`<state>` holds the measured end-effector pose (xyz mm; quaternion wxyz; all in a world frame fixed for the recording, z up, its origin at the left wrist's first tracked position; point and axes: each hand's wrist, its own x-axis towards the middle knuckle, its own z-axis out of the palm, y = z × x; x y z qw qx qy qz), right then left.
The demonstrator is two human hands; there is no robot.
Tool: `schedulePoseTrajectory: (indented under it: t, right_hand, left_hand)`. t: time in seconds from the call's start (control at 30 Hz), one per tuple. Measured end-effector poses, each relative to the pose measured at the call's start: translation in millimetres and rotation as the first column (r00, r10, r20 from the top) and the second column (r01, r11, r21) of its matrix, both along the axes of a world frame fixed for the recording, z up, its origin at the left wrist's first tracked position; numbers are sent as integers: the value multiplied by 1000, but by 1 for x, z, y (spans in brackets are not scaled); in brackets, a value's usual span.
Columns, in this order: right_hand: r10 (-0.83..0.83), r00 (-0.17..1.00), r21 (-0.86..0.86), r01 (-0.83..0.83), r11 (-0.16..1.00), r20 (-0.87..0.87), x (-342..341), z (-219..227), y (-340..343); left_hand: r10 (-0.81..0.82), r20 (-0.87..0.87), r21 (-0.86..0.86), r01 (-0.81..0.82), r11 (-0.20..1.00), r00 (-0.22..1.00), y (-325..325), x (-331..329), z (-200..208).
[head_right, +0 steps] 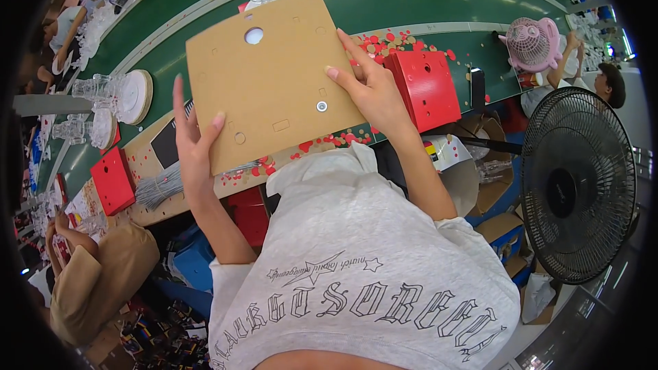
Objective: Assembling components of a light fixture on a production line.
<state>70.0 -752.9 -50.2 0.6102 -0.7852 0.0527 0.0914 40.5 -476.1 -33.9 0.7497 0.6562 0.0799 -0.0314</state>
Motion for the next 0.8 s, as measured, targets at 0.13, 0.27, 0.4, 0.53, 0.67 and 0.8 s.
schedulePoseTrajectory:
  t: [0.13,0.27,0.4,0.53,0.67,0.8]
  right_hand:
    - [-32,999,39,33,999,-11,1,3,1]
    - [9,1000,86,-7,996,-29,3,1,0]
    - [61,996,75,-57,996,-58,11,6,-6]
    - [183,948,-287,-105,952,259,33,6,-12]
    - [420,817,-383,-269,884,394,70,-1,-2]
    - [541,769,-596,-269,756,339,78,-15,3]
  left_hand:
    - [-93,106,86,84,993,990,2,10,-7]
    - [-86,103,67,79,995,991,2,15,-8]
    - [-39,34,194,32,981,999,0,30,-6]
    - [-36,55,193,24,981,998,-4,35,-8]
    - [-66,53,315,46,948,996,-6,38,-15]
    - [-134,137,770,-20,637,982,-2,40,-16]
